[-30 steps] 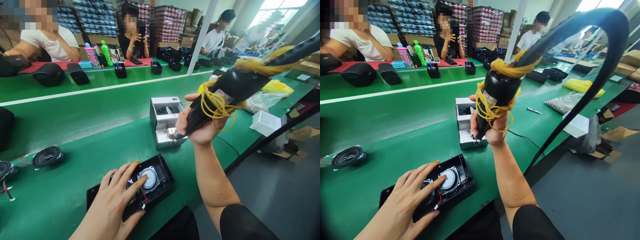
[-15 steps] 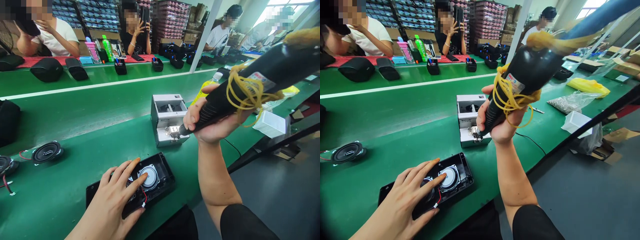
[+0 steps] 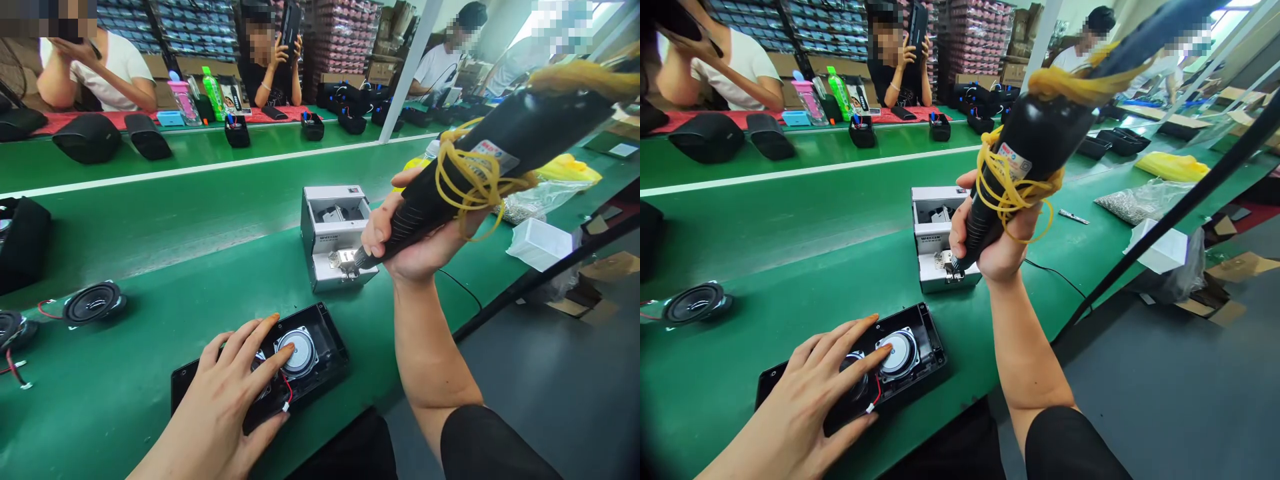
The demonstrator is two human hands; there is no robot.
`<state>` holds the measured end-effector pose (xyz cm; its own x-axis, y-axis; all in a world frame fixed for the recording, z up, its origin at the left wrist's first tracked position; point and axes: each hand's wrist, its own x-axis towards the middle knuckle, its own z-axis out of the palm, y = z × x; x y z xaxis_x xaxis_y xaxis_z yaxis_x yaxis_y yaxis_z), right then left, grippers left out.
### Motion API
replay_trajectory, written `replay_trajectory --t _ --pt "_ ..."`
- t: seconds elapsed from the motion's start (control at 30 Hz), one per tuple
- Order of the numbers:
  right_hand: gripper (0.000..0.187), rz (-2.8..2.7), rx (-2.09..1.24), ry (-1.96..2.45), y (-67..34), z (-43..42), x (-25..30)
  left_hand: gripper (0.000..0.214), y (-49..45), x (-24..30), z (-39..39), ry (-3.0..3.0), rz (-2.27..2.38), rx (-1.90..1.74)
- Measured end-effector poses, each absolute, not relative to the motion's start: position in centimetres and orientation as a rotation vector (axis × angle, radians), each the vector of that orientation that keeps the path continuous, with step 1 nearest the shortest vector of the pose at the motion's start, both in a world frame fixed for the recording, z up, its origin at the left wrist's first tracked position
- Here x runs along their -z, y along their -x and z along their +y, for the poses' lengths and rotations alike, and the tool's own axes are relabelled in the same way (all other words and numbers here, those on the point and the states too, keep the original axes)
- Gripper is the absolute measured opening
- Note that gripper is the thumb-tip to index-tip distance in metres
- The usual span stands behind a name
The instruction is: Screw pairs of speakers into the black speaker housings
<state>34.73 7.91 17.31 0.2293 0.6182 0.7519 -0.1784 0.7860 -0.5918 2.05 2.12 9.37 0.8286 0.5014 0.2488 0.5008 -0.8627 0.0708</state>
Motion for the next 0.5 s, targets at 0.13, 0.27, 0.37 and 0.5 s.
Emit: replay_trajectory --t 0.13,0.27,0.37,0.5 --pt "0.065 -1.154 -0.627 0.51 -34.4 7.3 -18.0 0.062 -2.5 -9.9 1.5 -2.919 0.875 -0.459" --pt "0.066 -1.113 -0.641 0.492 -34.1 6.6 -18.6 0.036 -3.3 -10.9 1.0 -2.849 0.854 -0.473" --pt "0.062 -1.117 -0.709 0.506 -34.0 5.7 -18.7 0.03 -3.4 -11.3 1.1 -2.819 0.8 -0.47" --pt "0.055 -1.105 -0.784 0.517 -34.7 4.1 -19.4 0.028 -2.9 -11.5 1.7 -2.707 0.795 -0.518"
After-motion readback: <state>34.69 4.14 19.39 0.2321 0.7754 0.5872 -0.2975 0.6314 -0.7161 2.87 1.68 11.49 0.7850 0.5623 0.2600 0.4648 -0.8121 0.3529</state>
